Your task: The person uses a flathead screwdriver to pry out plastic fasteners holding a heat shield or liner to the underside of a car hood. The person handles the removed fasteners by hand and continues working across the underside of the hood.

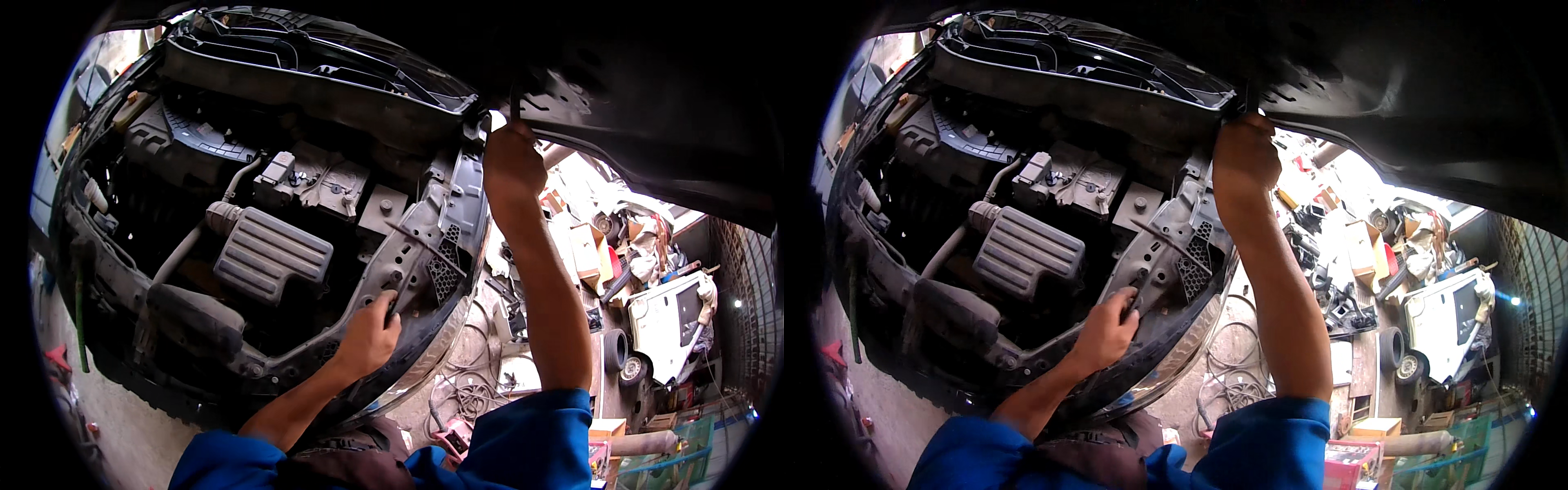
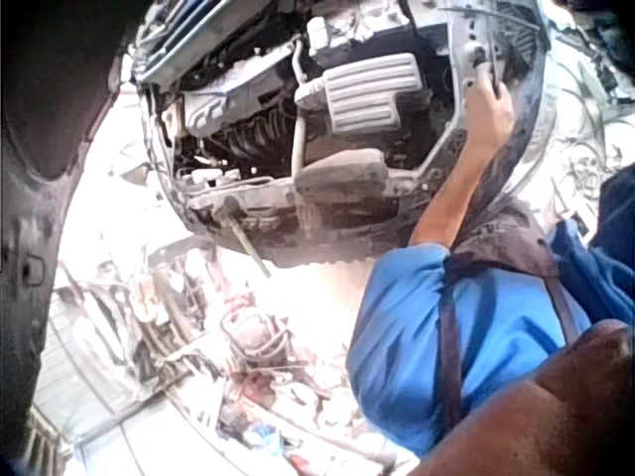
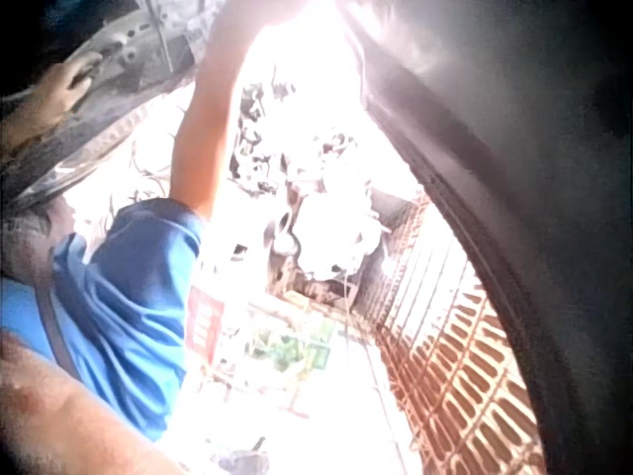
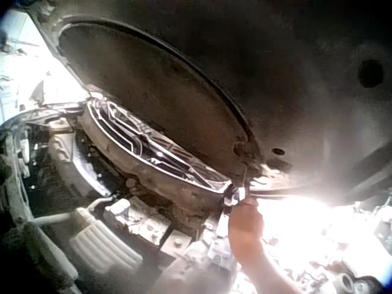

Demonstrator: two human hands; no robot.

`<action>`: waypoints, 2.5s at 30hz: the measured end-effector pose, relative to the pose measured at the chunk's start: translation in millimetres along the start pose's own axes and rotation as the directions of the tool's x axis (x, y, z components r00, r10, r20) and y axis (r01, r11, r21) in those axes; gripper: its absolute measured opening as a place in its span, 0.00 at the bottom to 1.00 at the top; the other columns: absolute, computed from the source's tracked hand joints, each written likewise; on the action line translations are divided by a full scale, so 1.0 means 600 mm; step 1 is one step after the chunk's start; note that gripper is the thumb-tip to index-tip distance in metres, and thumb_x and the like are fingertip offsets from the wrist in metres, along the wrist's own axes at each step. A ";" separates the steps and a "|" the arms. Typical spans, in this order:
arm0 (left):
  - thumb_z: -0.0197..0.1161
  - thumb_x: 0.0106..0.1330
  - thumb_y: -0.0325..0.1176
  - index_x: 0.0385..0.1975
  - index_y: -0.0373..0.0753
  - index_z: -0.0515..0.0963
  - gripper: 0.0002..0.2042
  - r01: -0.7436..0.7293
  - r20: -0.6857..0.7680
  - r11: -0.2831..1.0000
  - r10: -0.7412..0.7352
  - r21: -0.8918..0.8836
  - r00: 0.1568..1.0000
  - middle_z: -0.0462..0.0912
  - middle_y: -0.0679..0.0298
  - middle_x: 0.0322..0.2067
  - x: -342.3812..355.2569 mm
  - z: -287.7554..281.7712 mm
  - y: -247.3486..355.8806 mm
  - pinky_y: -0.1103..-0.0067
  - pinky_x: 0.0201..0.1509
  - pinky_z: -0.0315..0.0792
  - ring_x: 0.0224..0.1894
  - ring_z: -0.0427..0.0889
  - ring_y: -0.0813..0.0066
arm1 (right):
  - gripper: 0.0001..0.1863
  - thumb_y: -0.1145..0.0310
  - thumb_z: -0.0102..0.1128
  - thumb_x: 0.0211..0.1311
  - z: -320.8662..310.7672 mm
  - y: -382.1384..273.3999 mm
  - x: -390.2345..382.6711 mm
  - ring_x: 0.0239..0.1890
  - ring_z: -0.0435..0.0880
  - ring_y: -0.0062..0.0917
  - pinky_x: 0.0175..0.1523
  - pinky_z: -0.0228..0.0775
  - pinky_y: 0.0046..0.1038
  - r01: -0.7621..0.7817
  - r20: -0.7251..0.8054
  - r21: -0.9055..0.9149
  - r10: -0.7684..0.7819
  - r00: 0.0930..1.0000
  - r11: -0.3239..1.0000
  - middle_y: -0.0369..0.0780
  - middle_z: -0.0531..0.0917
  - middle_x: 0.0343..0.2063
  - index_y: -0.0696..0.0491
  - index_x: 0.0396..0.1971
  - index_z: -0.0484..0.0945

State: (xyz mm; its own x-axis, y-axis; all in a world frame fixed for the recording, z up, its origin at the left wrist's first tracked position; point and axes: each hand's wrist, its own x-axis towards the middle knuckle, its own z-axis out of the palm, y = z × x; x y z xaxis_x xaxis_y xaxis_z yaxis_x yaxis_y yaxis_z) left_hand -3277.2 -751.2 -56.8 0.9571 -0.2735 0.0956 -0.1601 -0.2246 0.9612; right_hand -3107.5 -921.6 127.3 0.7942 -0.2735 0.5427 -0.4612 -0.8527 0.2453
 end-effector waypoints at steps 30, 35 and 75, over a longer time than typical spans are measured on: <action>0.55 0.70 0.30 0.54 0.34 0.74 0.15 -0.583 -0.586 0.732 0.314 -0.352 0.747 0.81 0.51 0.24 0.425 0.080 0.119 0.71 0.28 0.71 0.23 0.79 0.63 | 0.31 0.65 0.49 0.66 0.027 -0.026 -0.024 0.23 0.87 0.31 0.22 0.80 0.28 0.004 -0.074 -0.040 -0.007 0.997 0.999 0.47 0.84 0.27 0.78 0.57 0.58; 0.54 0.72 0.31 0.53 0.35 0.74 0.13 -0.633 -0.548 0.630 0.364 -0.450 0.753 0.83 0.58 0.31 0.508 0.091 0.079 0.75 0.35 0.72 0.31 0.79 0.73 | 0.30 0.65 0.48 0.67 0.013 -0.027 -0.022 0.24 0.87 0.33 0.23 0.81 0.28 0.042 -0.112 -0.074 -0.050 0.992 0.996 0.47 0.84 0.26 0.78 0.56 0.59; 0.66 0.61 0.38 0.24 0.36 0.75 0.12 -0.847 -0.712 0.530 0.613 0.048 0.343 0.78 0.49 0.23 0.618 -0.024 0.250 0.64 0.27 0.69 0.29 0.79 0.44 | 0.21 0.64 0.49 0.73 0.002 0.035 -0.088 0.12 0.56 0.12 0.14 0.47 0.15 -0.383 0.303 0.702 -0.235 0.924 -0.600 0.29 0.60 0.16 0.51 0.63 0.66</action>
State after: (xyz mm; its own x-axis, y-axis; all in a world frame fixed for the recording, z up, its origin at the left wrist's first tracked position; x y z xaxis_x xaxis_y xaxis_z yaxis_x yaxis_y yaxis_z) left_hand -2942.9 -872.7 126.4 0.4020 0.4346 0.8059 -0.9069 0.0675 0.4159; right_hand -3158.7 -925.5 103.0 0.9618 -0.1868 0.2002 0.2505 0.3041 -0.9191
